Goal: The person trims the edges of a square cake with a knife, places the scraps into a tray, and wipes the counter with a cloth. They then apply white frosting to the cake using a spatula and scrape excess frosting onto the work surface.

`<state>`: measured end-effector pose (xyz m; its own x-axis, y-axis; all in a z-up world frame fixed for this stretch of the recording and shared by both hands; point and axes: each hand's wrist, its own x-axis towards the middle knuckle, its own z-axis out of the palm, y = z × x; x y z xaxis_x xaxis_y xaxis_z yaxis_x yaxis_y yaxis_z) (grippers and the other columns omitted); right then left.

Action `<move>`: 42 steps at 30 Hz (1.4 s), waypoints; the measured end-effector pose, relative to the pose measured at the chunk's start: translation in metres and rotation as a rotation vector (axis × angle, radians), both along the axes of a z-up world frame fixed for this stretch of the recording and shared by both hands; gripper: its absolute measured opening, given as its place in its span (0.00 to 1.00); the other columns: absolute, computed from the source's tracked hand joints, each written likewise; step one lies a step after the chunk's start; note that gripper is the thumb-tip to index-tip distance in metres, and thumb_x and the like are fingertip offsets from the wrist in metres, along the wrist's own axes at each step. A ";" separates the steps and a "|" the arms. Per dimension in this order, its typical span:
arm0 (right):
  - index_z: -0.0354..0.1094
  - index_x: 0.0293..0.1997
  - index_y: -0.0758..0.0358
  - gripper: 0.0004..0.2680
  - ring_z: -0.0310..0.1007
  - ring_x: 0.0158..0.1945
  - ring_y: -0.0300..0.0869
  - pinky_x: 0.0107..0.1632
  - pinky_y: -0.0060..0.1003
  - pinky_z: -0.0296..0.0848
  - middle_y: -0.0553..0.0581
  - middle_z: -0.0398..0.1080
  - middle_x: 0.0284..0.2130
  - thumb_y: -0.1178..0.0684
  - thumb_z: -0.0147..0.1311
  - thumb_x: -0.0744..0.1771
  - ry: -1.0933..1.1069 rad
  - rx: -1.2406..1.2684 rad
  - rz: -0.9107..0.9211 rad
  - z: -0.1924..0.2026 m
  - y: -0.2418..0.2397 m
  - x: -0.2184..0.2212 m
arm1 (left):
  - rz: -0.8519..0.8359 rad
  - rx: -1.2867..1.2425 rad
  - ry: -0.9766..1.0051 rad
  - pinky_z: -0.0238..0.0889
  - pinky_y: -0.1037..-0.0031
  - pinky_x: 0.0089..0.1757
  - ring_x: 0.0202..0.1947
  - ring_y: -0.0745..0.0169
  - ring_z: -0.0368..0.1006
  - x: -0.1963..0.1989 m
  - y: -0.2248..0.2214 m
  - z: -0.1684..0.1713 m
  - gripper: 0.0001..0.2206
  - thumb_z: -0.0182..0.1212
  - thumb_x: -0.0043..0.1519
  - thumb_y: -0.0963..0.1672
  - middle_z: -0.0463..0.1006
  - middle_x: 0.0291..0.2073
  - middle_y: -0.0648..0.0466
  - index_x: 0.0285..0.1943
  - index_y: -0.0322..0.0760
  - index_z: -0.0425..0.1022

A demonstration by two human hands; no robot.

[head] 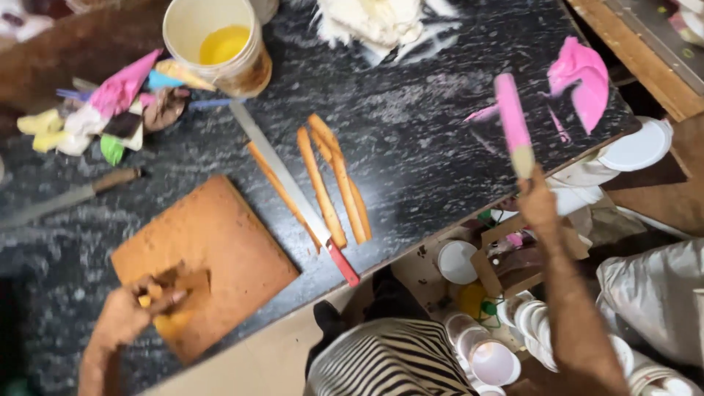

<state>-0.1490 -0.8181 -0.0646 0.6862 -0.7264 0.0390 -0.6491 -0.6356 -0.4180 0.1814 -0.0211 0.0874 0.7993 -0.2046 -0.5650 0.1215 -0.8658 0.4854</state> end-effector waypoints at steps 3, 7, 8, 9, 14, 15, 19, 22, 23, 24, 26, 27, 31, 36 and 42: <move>0.61 0.69 0.62 0.16 0.77 0.43 0.66 0.49 0.55 0.73 0.72 0.76 0.40 0.48 0.51 0.74 -0.016 -0.131 0.108 0.009 0.088 -0.005 | 0.161 -0.286 -0.068 0.62 0.66 0.34 0.28 0.65 0.66 -0.009 0.080 -0.072 0.19 0.78 0.58 0.45 0.76 0.27 0.47 0.36 0.20 0.74; 0.66 0.60 0.61 0.12 0.62 0.19 0.40 0.22 0.38 0.58 0.57 0.68 0.23 0.48 0.47 0.73 0.038 0.774 -0.225 0.070 0.195 0.001 | 0.590 -0.453 -0.159 0.50 0.74 0.25 0.23 0.70 0.61 -0.062 0.000 0.027 0.21 0.72 0.58 0.43 0.79 0.35 0.57 0.60 0.33 0.80; 0.60 0.54 0.68 0.11 0.61 0.19 0.41 0.21 0.38 0.60 0.59 0.66 0.22 0.48 0.46 0.75 -0.069 0.844 -0.139 0.058 0.216 -0.003 | 0.663 -0.872 -0.192 0.55 0.77 0.30 0.26 0.71 0.62 -0.074 0.017 0.005 0.10 0.70 0.62 0.41 0.74 0.32 0.59 0.47 0.37 0.73; 0.55 0.48 0.75 0.14 0.60 0.19 0.41 0.21 0.38 0.61 0.61 0.64 0.21 0.47 0.44 0.77 -0.194 0.897 -0.096 0.047 0.229 -0.012 | 0.669 -1.314 -0.217 0.60 0.79 0.34 0.30 0.73 0.63 -0.066 0.020 -0.029 0.12 0.68 0.67 0.40 0.69 0.30 0.60 0.35 0.41 0.67; 0.54 0.71 0.59 0.17 0.67 0.28 0.37 0.29 0.32 0.69 0.60 0.74 0.38 0.58 0.43 0.71 -0.221 0.968 0.247 0.098 0.401 0.056 | 0.878 -1.850 -0.116 0.71 0.65 0.54 0.53 0.61 0.73 -0.090 -0.012 -0.023 0.04 0.59 0.69 0.41 0.75 0.51 0.53 0.48 0.41 0.69; 0.49 0.80 0.51 0.24 0.63 0.31 0.39 0.32 0.32 0.68 0.64 0.73 0.39 0.59 0.44 0.70 -0.180 0.953 0.280 0.094 0.428 0.057 | 0.964 -1.885 -0.062 0.71 0.61 0.57 0.58 0.57 0.73 -0.097 -0.021 -0.012 0.08 0.57 0.67 0.43 0.75 0.57 0.51 0.54 0.41 0.69; 0.54 0.76 0.52 0.22 0.72 0.40 0.61 0.41 0.51 0.72 0.71 0.68 0.40 0.60 0.49 0.71 -0.019 0.025 0.591 0.091 0.504 0.079 | 1.041 -1.881 0.021 0.70 0.56 0.56 0.61 0.52 0.72 -0.106 -0.013 -0.023 0.15 0.56 0.69 0.43 0.74 0.61 0.50 0.64 0.40 0.67; 0.54 0.76 0.52 0.22 0.72 0.38 0.62 0.39 0.52 0.72 0.72 0.66 0.42 0.60 0.47 0.70 0.251 -0.029 0.541 0.102 0.545 0.051 | 1.014 -1.795 0.011 0.71 0.56 0.56 0.62 0.51 0.71 -0.111 -0.006 -0.012 0.16 0.56 0.70 0.43 0.74 0.61 0.49 0.66 0.38 0.66; 0.55 0.75 0.50 0.22 0.73 0.38 0.61 0.40 0.52 0.73 0.70 0.66 0.42 0.59 0.48 0.70 0.262 -0.008 0.564 0.104 0.547 0.041 | 1.012 -1.776 -0.006 0.72 0.56 0.56 0.62 0.50 0.72 -0.109 -0.004 -0.007 0.17 0.56 0.69 0.43 0.74 0.61 0.49 0.66 0.38 0.66; 0.56 0.74 0.48 0.22 0.73 0.38 0.60 0.41 0.52 0.73 0.69 0.66 0.42 0.58 0.48 0.69 0.274 0.012 0.588 0.106 0.548 0.031 | 1.009 -1.756 -0.022 0.73 0.56 0.56 0.62 0.50 0.72 -0.107 -0.003 -0.002 0.17 0.57 0.68 0.43 0.75 0.61 0.48 0.66 0.37 0.66; 0.58 0.73 0.47 0.21 0.73 0.38 0.58 0.41 0.52 0.73 0.67 0.66 0.40 0.57 0.49 0.69 0.185 0.072 0.593 0.113 0.531 0.012 | 1.009 -1.763 0.011 0.73 0.55 0.56 0.61 0.49 0.73 -0.117 0.002 -0.009 0.17 0.57 0.69 0.43 0.75 0.60 0.47 0.66 0.36 0.66; 0.60 0.71 0.45 0.20 0.74 0.37 0.56 0.42 0.51 0.74 0.65 0.67 0.37 0.56 0.49 0.69 0.091 0.142 0.608 0.115 0.523 0.005 | 1.013 -1.760 0.031 0.73 0.55 0.56 0.60 0.48 0.73 -0.121 0.006 -0.012 0.17 0.56 0.69 0.43 0.76 0.59 0.46 0.66 0.35 0.65; 0.61 0.71 0.46 0.20 0.72 0.36 0.57 0.41 0.52 0.73 0.64 0.64 0.35 0.56 0.51 0.69 -0.093 0.057 0.539 0.118 0.499 0.052 | 1.014 -1.789 0.063 0.72 0.53 0.57 0.60 0.47 0.73 -0.127 0.005 -0.019 0.16 0.56 0.70 0.42 0.75 0.59 0.44 0.66 0.32 0.64; 0.65 0.70 0.40 0.25 0.73 0.36 0.61 0.37 0.54 0.73 0.67 0.65 0.41 0.62 0.52 0.65 0.187 -0.294 0.554 0.089 0.460 0.125 | 0.999 -1.807 0.093 0.67 0.54 0.61 0.62 0.48 0.71 -0.129 0.007 0.013 0.18 0.54 0.69 0.43 0.74 0.61 0.44 0.68 0.30 0.65; 0.66 0.68 0.41 0.18 0.73 0.37 0.62 0.37 0.54 0.74 0.65 0.66 0.40 0.55 0.53 0.69 -0.017 -0.150 0.792 0.091 0.443 0.174 | 1.043 -1.931 0.137 0.63 0.54 0.64 0.66 0.48 0.69 -0.145 0.010 0.022 0.19 0.52 0.69 0.43 0.72 0.64 0.45 0.69 0.30 0.64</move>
<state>0.0251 -0.3750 0.0259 0.9936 -0.0102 0.1122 0.0238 -0.9544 -0.2976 0.0359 -0.0113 0.1095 0.9503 -0.0717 -0.3031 0.1884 0.9073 0.3759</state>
